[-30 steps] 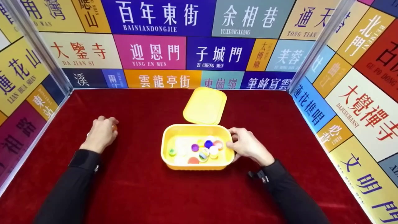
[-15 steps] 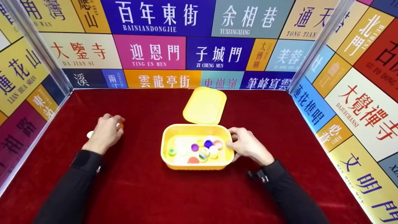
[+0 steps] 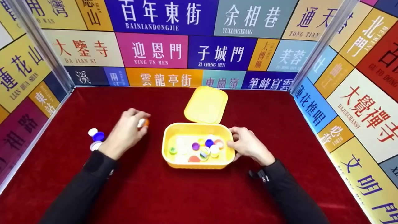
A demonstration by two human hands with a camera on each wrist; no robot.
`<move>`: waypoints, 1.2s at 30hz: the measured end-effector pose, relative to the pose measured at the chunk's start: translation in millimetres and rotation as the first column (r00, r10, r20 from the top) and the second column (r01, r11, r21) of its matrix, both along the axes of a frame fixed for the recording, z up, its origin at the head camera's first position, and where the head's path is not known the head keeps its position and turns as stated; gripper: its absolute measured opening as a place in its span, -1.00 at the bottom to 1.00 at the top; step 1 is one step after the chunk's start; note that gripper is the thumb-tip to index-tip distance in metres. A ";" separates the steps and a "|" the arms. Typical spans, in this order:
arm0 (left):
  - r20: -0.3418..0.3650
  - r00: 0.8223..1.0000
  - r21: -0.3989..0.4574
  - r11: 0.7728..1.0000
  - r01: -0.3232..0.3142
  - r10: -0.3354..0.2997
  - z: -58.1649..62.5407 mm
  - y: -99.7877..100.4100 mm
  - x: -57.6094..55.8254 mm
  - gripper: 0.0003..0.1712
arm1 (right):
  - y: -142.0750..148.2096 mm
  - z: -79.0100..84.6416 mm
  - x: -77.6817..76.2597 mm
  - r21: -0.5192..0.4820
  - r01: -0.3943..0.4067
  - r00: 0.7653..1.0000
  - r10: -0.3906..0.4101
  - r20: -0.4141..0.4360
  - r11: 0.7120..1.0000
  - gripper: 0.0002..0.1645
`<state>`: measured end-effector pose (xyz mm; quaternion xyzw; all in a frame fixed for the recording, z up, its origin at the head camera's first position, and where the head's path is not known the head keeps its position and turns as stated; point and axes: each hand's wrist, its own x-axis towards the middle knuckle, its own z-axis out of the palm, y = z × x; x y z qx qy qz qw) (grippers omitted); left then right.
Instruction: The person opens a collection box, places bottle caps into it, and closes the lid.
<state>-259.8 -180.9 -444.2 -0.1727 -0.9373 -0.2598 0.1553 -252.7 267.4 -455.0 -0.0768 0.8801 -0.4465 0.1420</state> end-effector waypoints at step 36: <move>-0.086 0.942 -0.208 0.931 0.301 -0.324 -11.8 118.5 38.4 -0.57 | -0.4 0.9 0.2 -0.003 0.000 1.000 0.000 0.012 1.000 -0.52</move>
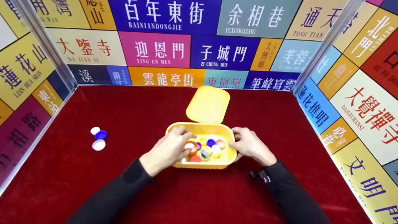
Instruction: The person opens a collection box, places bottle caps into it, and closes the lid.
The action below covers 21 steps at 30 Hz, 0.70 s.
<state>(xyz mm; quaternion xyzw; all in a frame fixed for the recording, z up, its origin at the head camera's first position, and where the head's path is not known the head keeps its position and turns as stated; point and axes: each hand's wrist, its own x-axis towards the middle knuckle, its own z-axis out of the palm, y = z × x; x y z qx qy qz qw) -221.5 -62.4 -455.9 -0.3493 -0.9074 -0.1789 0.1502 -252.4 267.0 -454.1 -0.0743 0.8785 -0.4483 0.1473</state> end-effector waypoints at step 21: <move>-0.028 0.997 0.046 0.996 -0.072 0.074 8.5 -33.1 10.5 -0.59 | 0.5 0.0 -0.1 0.019 -0.009 1.000 0.009 -0.013 1.000 -0.51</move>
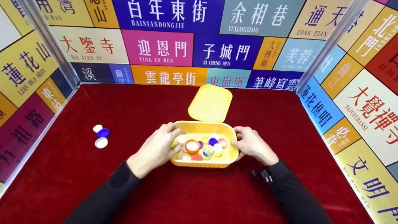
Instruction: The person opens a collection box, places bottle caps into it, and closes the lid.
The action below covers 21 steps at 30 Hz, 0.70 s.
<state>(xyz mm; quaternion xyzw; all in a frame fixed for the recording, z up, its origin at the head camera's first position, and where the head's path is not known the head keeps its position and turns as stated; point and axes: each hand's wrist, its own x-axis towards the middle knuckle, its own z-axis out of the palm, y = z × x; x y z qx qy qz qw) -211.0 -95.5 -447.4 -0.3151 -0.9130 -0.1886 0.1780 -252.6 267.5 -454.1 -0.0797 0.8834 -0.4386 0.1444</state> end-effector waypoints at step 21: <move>0.175 0.946 0.160 0.940 -0.302 0.274 13.2 -78.6 -31.4 -0.53 | -0.6 0.1 -0.3 -0.016 0.008 1.000 -0.007 0.004 1.000 -0.52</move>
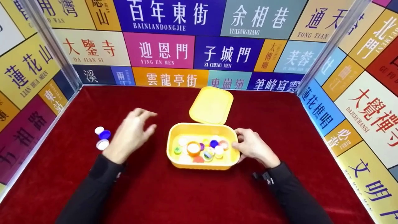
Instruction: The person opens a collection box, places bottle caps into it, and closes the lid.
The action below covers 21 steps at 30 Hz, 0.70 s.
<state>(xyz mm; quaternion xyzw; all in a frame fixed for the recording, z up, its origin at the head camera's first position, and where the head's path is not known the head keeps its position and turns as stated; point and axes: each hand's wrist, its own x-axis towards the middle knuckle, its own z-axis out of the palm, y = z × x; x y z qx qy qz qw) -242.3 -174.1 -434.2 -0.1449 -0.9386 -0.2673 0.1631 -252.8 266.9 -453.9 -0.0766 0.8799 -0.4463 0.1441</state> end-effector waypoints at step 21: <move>0.342 0.889 -0.078 0.952 -0.297 0.305 -32.0 -131.7 -26.2 -0.40 | 1.1 -0.9 0.4 0.014 -0.010 1.000 0.010 -0.009 1.000 -0.51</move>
